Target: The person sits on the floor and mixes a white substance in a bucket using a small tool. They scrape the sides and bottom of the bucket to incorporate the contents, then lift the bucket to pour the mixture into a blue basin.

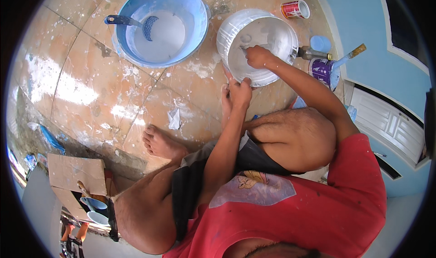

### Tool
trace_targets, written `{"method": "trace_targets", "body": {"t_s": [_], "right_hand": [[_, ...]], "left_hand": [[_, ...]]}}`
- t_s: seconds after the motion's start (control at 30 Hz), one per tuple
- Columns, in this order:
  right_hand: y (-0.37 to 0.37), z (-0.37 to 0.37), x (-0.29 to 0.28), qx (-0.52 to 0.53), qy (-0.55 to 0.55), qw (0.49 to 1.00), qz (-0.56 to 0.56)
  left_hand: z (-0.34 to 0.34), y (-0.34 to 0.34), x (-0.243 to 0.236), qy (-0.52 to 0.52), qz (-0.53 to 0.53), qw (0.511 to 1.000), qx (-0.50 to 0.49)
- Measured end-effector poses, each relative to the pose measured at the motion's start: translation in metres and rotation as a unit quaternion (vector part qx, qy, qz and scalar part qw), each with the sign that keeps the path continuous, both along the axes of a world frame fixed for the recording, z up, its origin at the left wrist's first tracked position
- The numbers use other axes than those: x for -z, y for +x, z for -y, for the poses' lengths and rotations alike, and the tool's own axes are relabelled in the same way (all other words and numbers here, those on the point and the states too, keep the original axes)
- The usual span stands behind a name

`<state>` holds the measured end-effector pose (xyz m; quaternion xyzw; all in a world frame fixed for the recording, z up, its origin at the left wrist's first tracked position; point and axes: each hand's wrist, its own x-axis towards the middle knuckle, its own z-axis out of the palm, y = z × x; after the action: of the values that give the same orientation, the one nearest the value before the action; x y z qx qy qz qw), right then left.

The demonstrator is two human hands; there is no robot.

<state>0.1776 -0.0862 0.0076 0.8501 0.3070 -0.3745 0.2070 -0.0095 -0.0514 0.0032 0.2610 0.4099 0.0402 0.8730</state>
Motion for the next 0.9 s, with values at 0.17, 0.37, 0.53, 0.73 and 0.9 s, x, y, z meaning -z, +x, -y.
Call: {"method": "trace_targets", "body": {"t_s": [0.17, 0.37, 0.53, 0.73, 0.9], "right_hand": [[-0.006, 0.000, 0.008, 0.057, -0.016, 0.998, -0.004], [-0.007, 0.011, 0.016, 0.129, 0.020, 0.991, -0.001], [-0.010, -0.004, 0.001, 0.238, -0.001, 0.970, -0.044], [-0.007, 0.005, 0.004, 0.227, 0.006, 0.973, -0.049], [-0.007, 0.009, 0.005, 0.203, 0.015, 0.977, -0.056]], "left_hand": [[0.008, 0.000, 0.002, 0.054, 0.006, 0.998, -0.024], [0.021, -0.002, 0.025, 0.068, 0.019, 0.997, 0.010], [0.025, -0.001, 0.034, 0.109, 0.010, 0.994, 0.006], [0.026, -0.003, 0.037, 0.112, 0.026, 0.993, 0.028], [0.015, -0.007, 0.015, 0.084, 0.028, 0.996, 0.012]]}}
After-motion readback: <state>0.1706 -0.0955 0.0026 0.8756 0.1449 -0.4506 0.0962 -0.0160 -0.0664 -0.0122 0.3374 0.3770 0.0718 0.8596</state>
